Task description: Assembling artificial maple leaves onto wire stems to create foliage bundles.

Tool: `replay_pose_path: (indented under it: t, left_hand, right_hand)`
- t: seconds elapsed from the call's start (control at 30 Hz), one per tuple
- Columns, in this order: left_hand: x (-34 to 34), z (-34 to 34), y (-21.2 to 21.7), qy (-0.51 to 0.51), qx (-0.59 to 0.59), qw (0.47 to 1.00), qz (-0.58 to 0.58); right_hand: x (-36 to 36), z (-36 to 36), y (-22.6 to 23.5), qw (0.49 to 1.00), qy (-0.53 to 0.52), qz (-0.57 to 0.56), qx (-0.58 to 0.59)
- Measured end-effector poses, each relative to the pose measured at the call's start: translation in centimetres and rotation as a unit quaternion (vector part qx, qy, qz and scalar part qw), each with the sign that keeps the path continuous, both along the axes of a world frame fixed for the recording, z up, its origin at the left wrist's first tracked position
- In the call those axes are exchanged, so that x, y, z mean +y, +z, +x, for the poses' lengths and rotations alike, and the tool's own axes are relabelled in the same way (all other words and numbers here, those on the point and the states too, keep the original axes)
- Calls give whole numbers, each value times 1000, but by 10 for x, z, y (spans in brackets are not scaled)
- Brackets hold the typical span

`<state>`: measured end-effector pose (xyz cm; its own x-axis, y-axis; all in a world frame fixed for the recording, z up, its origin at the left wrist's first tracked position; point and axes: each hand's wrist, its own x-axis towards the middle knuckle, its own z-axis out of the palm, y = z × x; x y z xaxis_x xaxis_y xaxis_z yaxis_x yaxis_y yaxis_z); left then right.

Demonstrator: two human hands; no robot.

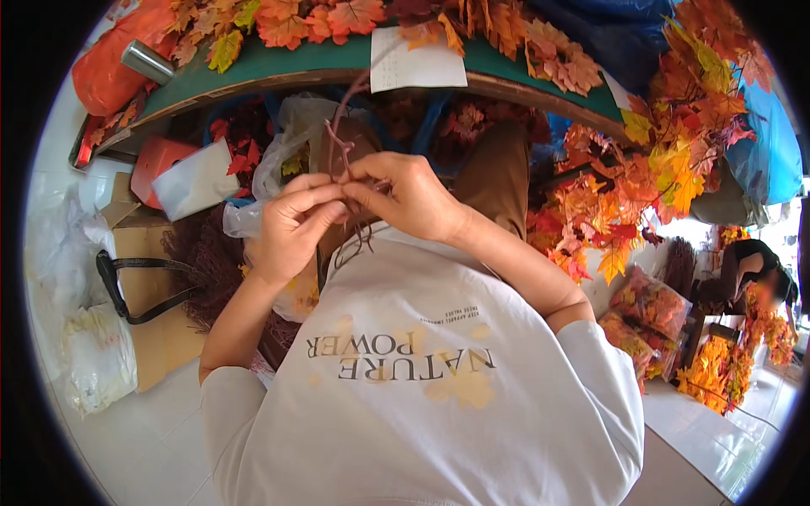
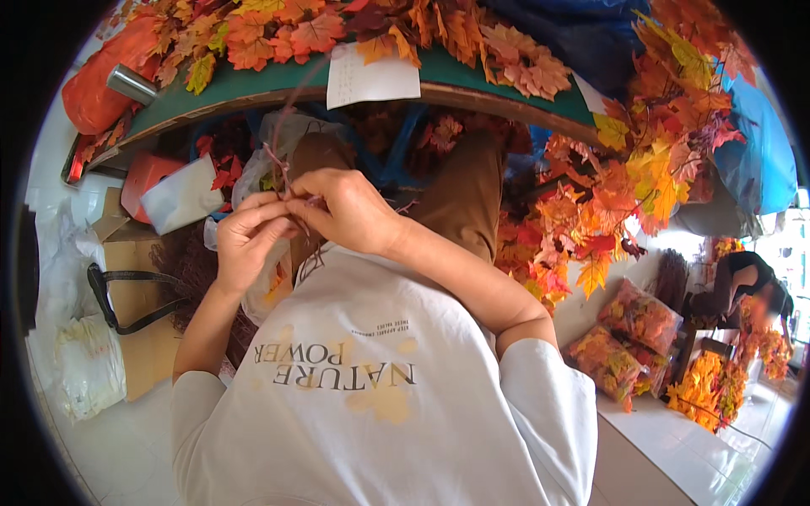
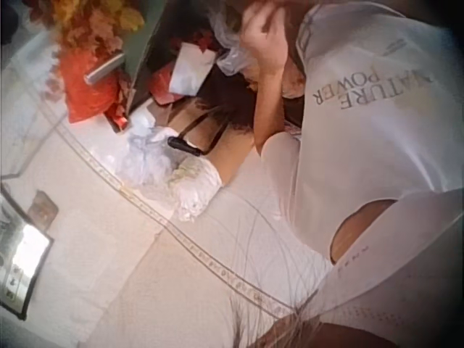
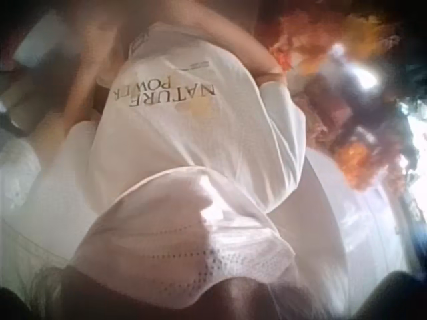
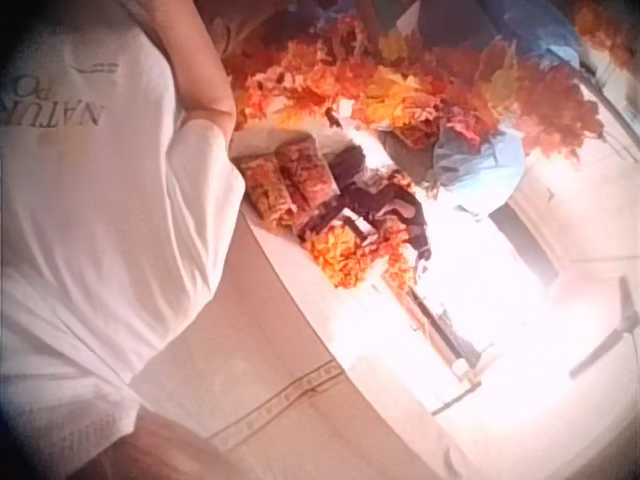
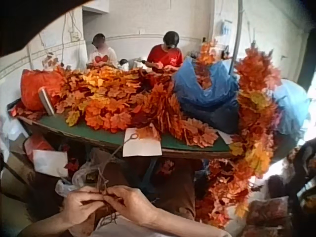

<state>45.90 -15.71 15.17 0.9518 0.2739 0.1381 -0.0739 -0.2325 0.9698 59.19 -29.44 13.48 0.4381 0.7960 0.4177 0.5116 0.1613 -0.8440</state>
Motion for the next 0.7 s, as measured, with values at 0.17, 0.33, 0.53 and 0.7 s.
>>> replay_pose_path:
  t: [0.17, 0.33, 0.53, 0.7]
  left_hand:
    - [4, 5, -26, 57, -8, 980, -188]
    - [2, 0, -13, -111, 24, 953, -280]
    - [13, -24, -8, -51, 14, 943, -330]
    - [-3, -49, 13, 24, -15, 915, -403]
  right_hand:
    - [-2, 5, 9, 985, 97, -51, 130]
    - [-22, 6, 9, 867, 327, 44, 374]
    - [-58, 12, 18, 968, 166, -112, 155]
    - [-113, -1, 36, 934, 230, -115, 246]
